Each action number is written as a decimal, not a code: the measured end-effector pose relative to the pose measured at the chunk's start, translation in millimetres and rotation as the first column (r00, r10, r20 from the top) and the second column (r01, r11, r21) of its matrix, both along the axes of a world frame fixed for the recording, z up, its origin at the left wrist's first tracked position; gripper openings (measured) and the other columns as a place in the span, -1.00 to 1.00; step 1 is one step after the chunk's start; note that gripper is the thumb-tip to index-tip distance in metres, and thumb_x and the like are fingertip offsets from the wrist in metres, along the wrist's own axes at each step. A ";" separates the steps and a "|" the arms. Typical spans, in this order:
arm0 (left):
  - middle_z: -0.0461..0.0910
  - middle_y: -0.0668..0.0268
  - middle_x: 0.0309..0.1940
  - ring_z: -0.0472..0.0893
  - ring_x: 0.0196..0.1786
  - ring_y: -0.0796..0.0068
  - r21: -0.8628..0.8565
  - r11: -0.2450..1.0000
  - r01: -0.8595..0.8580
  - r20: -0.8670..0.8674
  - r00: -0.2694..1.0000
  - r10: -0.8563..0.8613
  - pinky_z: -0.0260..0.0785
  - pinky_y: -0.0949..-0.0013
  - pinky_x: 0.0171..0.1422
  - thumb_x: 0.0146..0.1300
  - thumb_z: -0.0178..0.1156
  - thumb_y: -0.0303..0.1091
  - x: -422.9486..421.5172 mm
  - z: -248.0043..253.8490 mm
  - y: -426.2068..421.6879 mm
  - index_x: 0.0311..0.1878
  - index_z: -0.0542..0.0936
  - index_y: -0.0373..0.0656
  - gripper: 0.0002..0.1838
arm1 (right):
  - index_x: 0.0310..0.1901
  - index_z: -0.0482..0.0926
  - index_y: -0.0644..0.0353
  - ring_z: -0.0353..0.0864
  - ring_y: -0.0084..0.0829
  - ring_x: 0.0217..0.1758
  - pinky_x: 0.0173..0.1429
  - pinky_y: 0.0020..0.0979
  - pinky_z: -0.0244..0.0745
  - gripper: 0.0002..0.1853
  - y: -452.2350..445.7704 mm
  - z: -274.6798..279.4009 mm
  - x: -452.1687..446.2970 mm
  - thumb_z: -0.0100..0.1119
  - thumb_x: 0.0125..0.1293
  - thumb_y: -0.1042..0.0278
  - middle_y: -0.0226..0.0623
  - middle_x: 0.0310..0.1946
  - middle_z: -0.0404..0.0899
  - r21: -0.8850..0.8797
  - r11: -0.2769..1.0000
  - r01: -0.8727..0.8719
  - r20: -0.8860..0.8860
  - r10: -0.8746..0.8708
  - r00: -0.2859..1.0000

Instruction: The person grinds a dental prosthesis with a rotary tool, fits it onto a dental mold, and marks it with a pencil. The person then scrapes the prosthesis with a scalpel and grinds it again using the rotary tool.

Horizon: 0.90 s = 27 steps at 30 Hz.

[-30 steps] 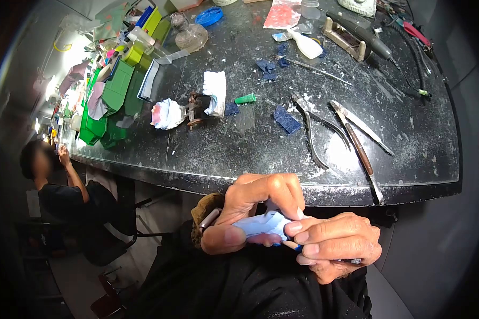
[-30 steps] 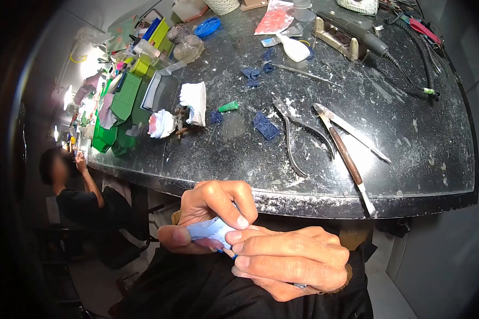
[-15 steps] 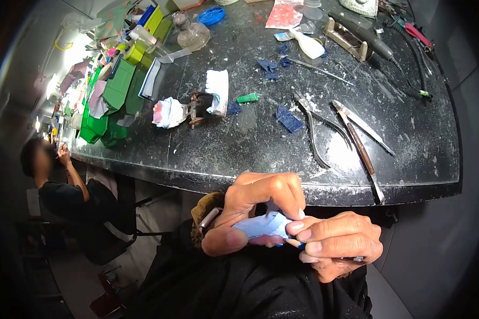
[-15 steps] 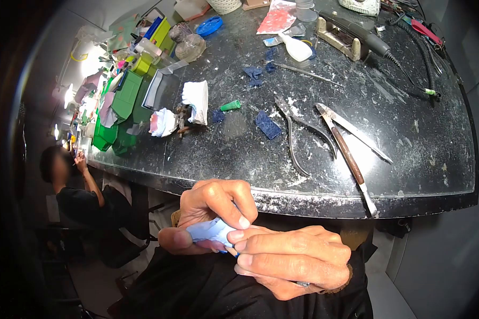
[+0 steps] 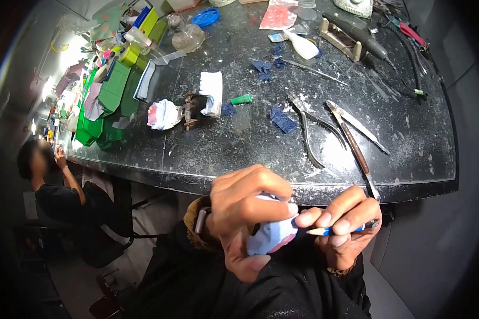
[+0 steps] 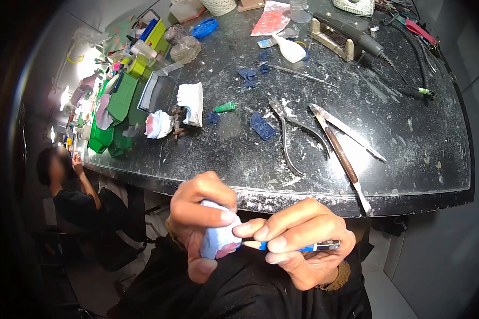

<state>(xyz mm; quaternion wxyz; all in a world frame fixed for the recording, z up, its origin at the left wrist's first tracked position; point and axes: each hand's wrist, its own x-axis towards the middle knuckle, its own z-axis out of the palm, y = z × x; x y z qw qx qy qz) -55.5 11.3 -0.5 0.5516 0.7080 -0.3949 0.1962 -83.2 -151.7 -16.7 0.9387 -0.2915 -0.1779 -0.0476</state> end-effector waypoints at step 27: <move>0.44 0.39 -0.45 0.31 -0.73 0.74 -0.012 0.983 -0.183 0.150 0.972 0.183 0.11 0.61 -0.74 -0.14 0.49 -0.39 -14.8 2.5 -14.9 -0.18 0.56 -0.13 -0.59 | -0.27 0.46 0.40 0.61 0.04 -0.11 -0.01 -0.13 0.63 -0.84 -11.7 5.2 -12.0 0.24 0.13 0.63 0.05 -0.31 0.51 -0.209 0.972 0.105 0.040 -0.099 0.994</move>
